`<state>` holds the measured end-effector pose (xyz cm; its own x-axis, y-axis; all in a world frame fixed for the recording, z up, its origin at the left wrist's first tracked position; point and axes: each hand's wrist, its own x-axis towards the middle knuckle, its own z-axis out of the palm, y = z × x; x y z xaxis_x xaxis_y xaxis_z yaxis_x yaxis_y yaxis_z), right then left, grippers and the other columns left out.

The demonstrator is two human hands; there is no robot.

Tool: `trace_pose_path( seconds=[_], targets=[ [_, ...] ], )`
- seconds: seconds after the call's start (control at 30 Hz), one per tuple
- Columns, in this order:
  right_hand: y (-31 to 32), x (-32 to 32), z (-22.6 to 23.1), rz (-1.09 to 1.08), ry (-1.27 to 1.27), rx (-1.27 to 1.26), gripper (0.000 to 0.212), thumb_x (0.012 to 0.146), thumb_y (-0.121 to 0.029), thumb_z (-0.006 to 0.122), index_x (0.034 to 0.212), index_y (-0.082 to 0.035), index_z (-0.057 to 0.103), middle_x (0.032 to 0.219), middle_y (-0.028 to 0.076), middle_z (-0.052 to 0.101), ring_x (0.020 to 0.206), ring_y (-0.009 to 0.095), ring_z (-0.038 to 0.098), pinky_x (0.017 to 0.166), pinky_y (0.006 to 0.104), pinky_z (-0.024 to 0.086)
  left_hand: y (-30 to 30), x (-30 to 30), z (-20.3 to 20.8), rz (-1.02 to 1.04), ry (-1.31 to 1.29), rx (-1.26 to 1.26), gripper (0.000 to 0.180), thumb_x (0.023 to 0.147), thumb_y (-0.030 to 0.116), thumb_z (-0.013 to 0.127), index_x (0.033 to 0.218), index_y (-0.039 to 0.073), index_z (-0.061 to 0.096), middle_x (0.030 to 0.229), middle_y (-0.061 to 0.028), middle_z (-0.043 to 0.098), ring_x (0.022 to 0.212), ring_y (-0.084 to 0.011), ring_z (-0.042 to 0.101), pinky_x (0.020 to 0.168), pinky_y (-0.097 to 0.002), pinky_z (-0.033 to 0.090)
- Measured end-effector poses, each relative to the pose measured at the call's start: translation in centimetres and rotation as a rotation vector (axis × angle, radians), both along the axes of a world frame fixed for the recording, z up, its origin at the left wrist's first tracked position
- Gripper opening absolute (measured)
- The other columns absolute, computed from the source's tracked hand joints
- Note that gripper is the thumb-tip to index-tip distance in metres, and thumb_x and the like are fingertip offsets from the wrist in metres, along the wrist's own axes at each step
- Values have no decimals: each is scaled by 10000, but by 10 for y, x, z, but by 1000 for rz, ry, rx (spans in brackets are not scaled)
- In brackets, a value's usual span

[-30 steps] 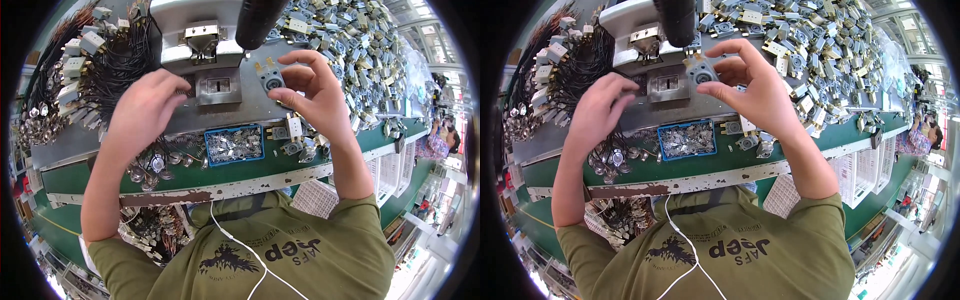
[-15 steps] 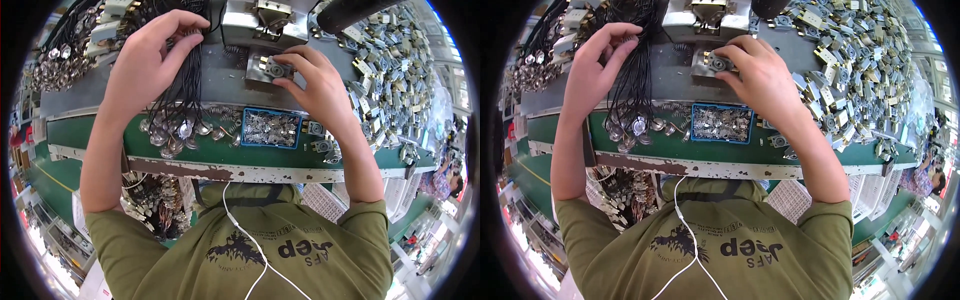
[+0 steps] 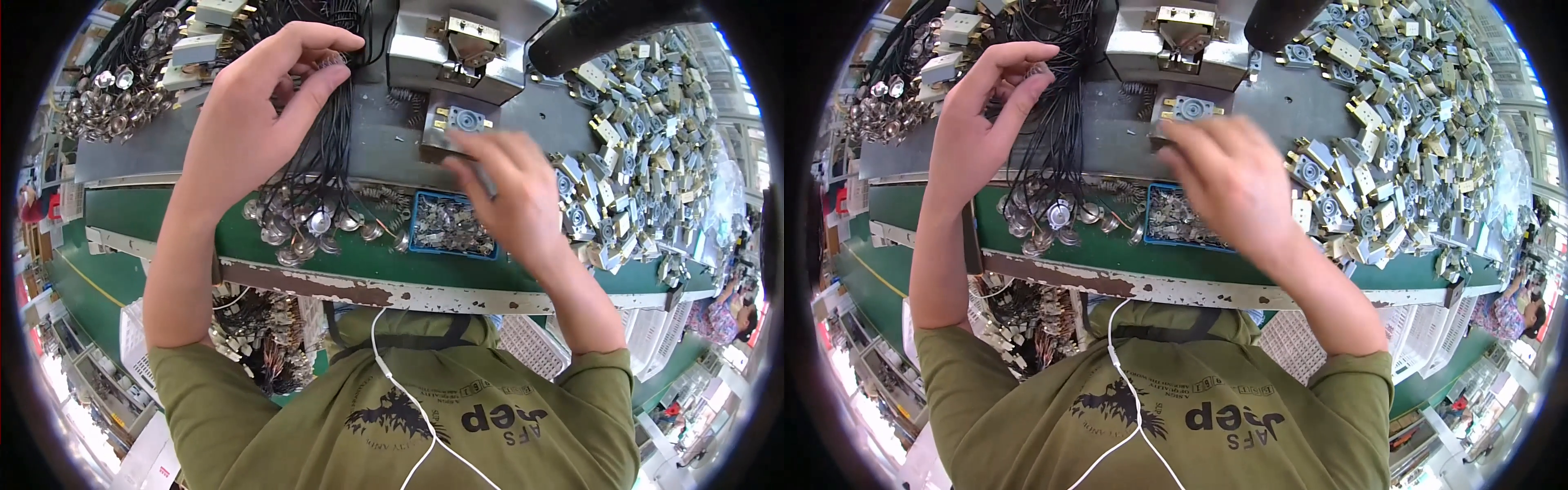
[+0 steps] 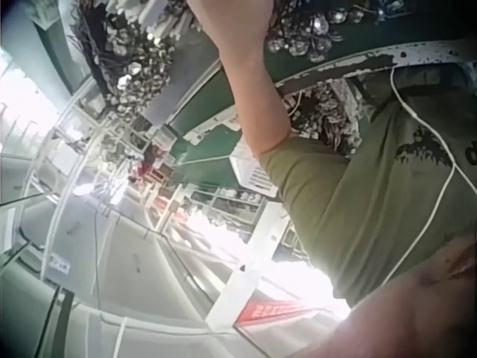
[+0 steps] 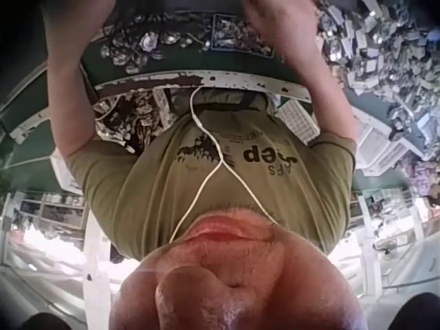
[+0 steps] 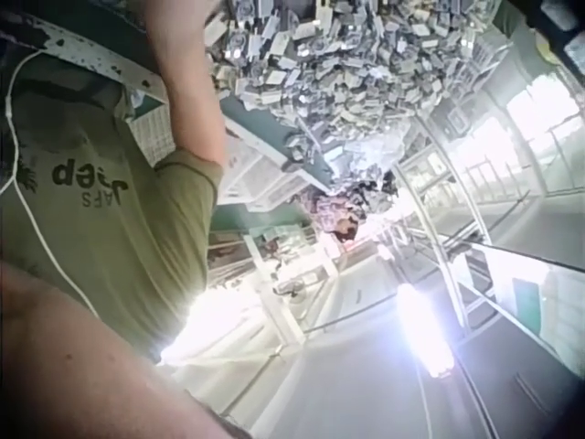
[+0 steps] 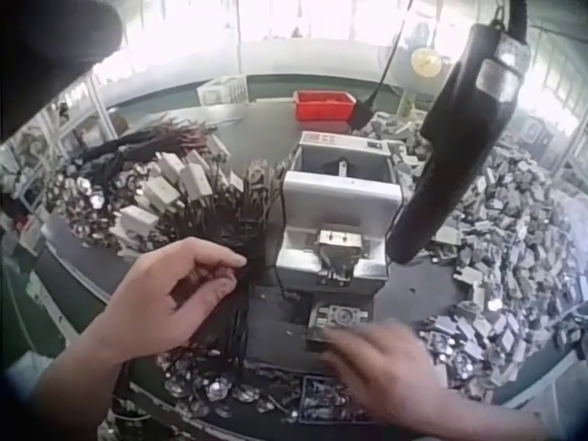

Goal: Assemble small electronic components by placing them in a press and using a power screwdriver.

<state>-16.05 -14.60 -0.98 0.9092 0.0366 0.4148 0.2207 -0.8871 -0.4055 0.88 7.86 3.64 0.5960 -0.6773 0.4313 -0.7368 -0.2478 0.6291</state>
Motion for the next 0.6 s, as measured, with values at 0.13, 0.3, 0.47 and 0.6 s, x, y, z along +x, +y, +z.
trace_pose_path(
  seconds=[0.13, 0.3, 0.47, 0.6],
  targets=[
    [63, 7, -6, 114, 525, 447, 246, 937, -239, 740, 1022, -11, 702, 768, 173, 722, 698, 352, 720, 658, 419, 563, -3, 1, 8, 15, 45, 21, 223, 968, 71, 706, 1190, 93, 708, 885, 4, 679, 702, -53, 552, 608, -226, 444],
    [76, 20, -9, 152, 594, 510, 232, 939, -200, 714, 996, 20, 663, 746, 175, 712, 691, 350, 714, 662, 423, 561, 4, 2, 14, 10, 60, 75, 218, 971, 61, 695, 1187, 88, 710, 883, 5, 667, 721, -58, 555, 630, -223, 446],
    [57, 5, 7, 73, 619, 815, 128, 995, -104, 643, 1021, 16, 606, 758, 72, 695, 666, 109, 661, 646, 283, 541, 12, 0, 24, 14, 33, 190, 217, 959, 53, 691, 1174, 74, 715, 925, -27, 691, 748, -102, 594, 663, -247, 476],
    [57, 1, 11, 114, 647, 1282, 166, 1065, -141, 572, 1163, -7, 561, 817, 69, 713, 710, 115, 675, 687, 274, 554, 15, -8, 34, -57, 44, 310, 176, 954, 67, 665, 1124, 71, 711, 943, -80, 696, 773, -201, 653, 678, -313, 510]
  ],
)
